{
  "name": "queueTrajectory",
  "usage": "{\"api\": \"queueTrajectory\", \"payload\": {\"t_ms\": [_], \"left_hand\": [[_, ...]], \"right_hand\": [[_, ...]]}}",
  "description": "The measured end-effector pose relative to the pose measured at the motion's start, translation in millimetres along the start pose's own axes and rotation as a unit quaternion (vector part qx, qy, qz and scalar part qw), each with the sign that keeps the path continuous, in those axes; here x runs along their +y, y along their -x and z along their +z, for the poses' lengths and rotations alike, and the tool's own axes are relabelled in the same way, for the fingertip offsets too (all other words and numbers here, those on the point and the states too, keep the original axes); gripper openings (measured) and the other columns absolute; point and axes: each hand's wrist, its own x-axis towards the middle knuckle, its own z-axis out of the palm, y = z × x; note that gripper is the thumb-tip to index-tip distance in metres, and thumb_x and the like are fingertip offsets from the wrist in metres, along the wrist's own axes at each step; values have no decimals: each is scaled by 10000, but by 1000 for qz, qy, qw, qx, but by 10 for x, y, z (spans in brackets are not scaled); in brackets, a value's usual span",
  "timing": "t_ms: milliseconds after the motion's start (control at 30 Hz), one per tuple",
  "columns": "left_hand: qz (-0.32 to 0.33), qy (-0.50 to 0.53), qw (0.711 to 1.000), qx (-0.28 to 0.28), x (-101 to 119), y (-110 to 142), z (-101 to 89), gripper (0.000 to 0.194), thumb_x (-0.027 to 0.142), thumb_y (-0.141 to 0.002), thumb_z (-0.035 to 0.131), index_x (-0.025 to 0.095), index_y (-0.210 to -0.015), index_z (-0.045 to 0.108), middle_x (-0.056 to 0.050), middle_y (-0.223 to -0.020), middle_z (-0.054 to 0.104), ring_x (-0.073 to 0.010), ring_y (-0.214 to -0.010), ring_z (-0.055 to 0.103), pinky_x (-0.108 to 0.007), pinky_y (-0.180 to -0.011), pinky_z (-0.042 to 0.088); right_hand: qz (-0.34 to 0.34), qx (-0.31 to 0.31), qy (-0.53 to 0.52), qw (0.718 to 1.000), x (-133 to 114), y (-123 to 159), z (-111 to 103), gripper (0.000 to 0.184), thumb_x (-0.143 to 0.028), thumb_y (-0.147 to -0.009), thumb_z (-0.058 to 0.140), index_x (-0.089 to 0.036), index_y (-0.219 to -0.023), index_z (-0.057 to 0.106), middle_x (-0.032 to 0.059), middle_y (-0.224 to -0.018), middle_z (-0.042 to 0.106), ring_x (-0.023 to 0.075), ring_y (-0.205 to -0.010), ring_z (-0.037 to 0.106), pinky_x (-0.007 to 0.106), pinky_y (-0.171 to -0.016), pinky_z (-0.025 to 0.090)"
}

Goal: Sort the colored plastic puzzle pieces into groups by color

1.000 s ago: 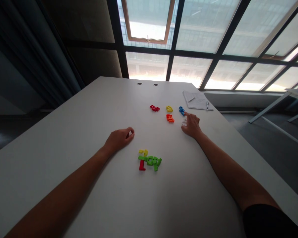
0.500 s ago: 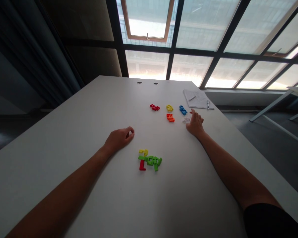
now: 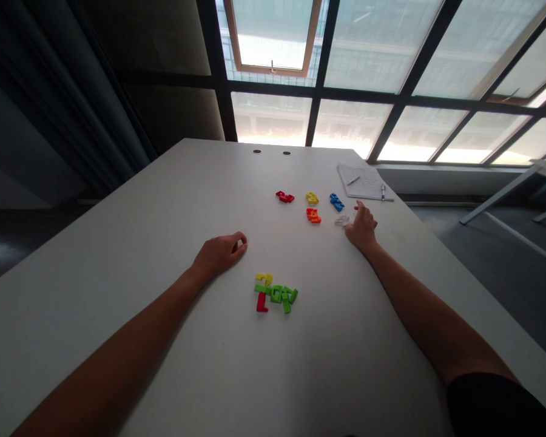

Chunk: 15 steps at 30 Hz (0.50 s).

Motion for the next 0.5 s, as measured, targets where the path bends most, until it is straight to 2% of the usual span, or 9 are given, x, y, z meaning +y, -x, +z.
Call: {"api": "queueTrajectory", "payload": {"t_ms": [100,300,400,500], "left_hand": [[-1,0,1000,1,-6,-1,2,309,503,-988,473,287,-1066,680,1,-799,734,-204,-701,650,-294,-630,364],[1,0,1000,2,-4,1,-3,304,497,-986,477,288,-1064,683,0,-802,740,-208,-704,654,-289,-628,362],[-2,2,1000,1,1,1,-7,304,496,-984,477,288,-1065,684,1,-805,741,-208,-704,654,-287,-627,361],[0,2,1000,2,3,2,-8,301,490,-983,478,287,-1064,684,1,-804,740,-209,-705,654,-287,-630,363]], "right_hand": [[13,-2,-1,1000,-3,-6,-3,897,-209,-741,559,-175,-1600,301,209,-1399,565,418,-1286,524,609,-1080,422],[-19,-11,21,1000,-38,16,-20,924,-218,-751,560,-183,-1632,282,202,-1389,567,411,-1265,542,592,-1060,427],[-45,-14,43,998,-84,39,-59,949,-226,-763,567,-181,-1657,252,200,-1392,562,407,-1269,539,583,-1074,412],[-88,4,23,996,-196,89,-122,882,-229,-784,576,-155,-1626,324,209,-1401,567,405,-1274,537,590,-1108,370]]}}
